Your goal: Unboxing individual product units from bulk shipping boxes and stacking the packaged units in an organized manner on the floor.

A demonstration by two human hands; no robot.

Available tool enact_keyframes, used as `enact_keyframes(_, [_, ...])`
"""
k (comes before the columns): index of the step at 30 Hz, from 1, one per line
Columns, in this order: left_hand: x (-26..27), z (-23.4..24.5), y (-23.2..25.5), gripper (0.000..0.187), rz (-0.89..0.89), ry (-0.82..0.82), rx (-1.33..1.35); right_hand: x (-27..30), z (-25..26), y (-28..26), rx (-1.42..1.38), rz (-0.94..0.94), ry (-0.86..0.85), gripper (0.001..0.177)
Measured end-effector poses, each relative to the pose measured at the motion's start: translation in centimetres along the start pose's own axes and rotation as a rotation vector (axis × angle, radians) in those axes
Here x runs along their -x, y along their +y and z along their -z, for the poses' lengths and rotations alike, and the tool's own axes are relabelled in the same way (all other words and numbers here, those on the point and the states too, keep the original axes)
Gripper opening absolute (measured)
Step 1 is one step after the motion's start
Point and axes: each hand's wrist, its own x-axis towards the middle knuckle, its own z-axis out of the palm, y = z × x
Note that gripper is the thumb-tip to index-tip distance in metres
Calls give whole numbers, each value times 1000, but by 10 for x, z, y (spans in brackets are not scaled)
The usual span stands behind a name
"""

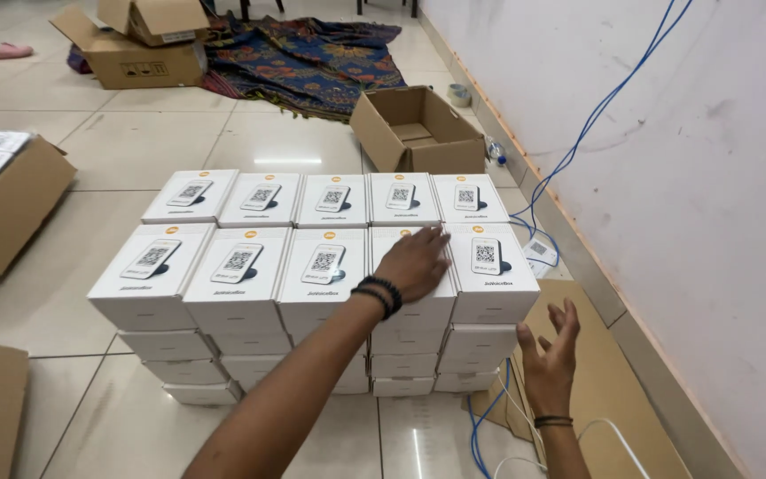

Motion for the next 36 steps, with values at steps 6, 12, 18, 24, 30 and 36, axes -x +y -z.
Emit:
enact_keyframes(6, [217, 100, 78, 52, -9, 65, -40, 93, -24, -72, 116, 278, 189, 65])
enact_keyframes(12, [414, 157, 73, 46, 234, 107, -86, 184, -121, -160, -50, 427, -110, 53])
enact_keyframes(18, [599, 231, 60, 45, 557, 148, -156, 313, -231, -273, -272, 520, -591, 41])
enact_keyframes(24, [792, 289, 78, 47, 810, 327, -426, 473, -284, -392, -484, 651, -1032, 29])
enact_keyframes(30, [980, 327, 146, 47, 1354, 674, -562, 651, -311, -475, -687, 832, -1455, 35])
enact_keyframes(36, [1086, 272, 207, 35, 1644, 877, -606, 814, -302, -483, -491, 120, -2067, 54])
